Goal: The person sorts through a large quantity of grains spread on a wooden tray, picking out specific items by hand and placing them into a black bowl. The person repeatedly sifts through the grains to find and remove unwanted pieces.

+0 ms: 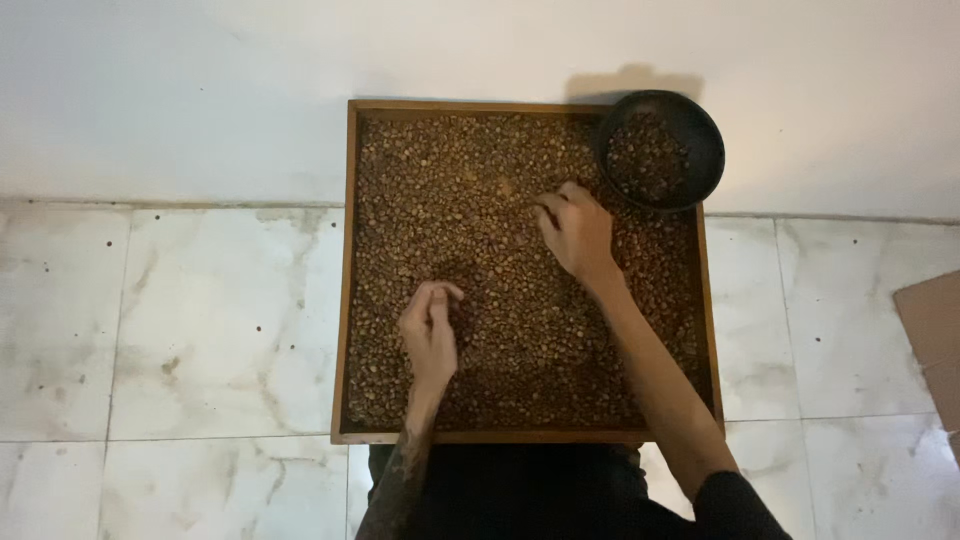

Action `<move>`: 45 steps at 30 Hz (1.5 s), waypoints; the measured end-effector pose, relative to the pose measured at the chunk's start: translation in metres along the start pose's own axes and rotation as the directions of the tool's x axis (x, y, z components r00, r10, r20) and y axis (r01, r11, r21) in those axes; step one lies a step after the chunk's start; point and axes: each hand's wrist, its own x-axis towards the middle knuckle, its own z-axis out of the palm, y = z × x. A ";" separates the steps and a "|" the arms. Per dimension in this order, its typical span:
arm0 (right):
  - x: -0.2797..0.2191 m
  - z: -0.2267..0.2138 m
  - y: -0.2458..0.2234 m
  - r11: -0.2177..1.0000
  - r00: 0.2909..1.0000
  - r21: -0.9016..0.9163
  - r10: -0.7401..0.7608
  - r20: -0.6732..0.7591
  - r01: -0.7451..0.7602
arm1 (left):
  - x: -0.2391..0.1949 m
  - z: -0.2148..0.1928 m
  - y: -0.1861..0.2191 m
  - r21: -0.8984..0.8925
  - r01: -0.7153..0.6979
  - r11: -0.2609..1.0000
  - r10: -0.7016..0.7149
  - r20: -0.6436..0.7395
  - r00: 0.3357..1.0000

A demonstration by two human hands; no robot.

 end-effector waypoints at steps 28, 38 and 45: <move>-0.028 -0.031 -0.018 0.979 0.971 0.188 0.028 0.236 -0.074 | 0.040 0.022 -0.007 0.639 -0.323 0.698 0.122 0.338 0.933; -0.066 -0.037 -0.054 0.972 0.982 0.226 -0.098 0.165 0.059 | 0.014 -0.008 -0.010 -0.030 0.179 0.983 -0.170 0.188 0.967; -0.087 -0.033 -0.011 0.995 0.993 0.070 0.062 0.105 -0.069 | 0.018 0.021 0.021 0.427 -0.175 0.887 0.032 0.322 0.946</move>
